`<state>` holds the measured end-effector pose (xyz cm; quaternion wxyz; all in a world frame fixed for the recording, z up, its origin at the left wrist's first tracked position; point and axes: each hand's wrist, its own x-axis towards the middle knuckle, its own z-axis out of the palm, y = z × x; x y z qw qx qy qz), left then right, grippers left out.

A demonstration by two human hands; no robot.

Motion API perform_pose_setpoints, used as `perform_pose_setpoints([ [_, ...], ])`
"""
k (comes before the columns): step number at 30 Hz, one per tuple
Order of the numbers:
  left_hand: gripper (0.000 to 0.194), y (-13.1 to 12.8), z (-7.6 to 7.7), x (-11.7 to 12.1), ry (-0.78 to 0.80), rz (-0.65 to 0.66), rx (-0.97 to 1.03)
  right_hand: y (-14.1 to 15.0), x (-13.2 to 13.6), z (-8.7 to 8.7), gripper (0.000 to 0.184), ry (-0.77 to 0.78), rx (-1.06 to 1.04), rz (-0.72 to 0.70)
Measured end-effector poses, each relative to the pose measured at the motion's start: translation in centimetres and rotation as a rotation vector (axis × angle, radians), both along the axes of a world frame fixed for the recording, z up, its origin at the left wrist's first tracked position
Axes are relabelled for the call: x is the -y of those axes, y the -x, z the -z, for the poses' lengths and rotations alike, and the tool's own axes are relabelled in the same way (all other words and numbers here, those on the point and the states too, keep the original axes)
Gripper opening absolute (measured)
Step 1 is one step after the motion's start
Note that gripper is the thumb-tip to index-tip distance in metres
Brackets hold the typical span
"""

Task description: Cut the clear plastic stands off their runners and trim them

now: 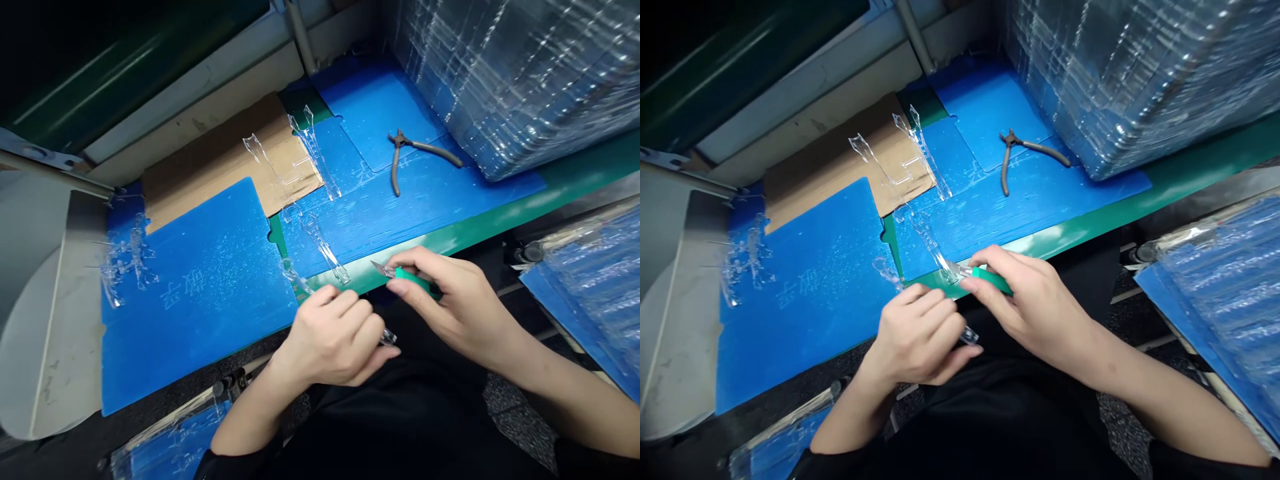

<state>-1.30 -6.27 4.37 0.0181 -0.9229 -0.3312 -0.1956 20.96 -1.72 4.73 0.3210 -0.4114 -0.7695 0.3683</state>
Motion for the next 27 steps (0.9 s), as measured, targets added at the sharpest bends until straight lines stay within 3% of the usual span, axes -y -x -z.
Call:
perform_pose_setpoints([
  [5, 0.034, -4.2, 1.0, -0.2, -0.031, 0.229, -0.104, 0.5, 0.6, 0.6, 0.024, 0.122, -0.133, -0.045],
  [8, 0.030, -6.4, 1.7, 0.7, 0.002, 0.346, -0.203, -0.1, 1.1, 1.1, 0.020, 0.171, -0.073, -0.087],
  [14, 0.020, -11.2, 5.4, 0.5, -0.037, 0.662, -0.173, -5.5, 1.6, 2.3, 0.029, 0.225, 0.307, -0.143],
  [17, 0.017, -14.9, 5.7, 1.2, -0.015, 0.758, -0.195, -8.9, 3.0, 1.8, 0.024, 0.332, 0.313, -0.036],
  [19, 0.011, -17.0, 4.9, 1.7, 0.002, 0.799, -0.176, -12.5, 4.1, 1.5, 0.028, 0.392, 0.286, 0.125],
  [22, 0.040, -18.0, 3.7, 0.9, -0.008, 0.776, -0.001, -21.5, 5.4, 1.0, 0.023, 0.403, 0.344, 0.533],
  [24, 0.044, -16.7, 3.7, -0.8, -0.068, 0.701, 0.102, -29.2, 5.9, 0.8, 0.030, 0.414, 0.438, 0.862],
  [27, 0.054, -12.5, 5.7, -4.5, -0.138, 0.581, 0.230, -40.3, 6.4, 0.7, 0.034, 0.472, 0.560, 1.181],
])
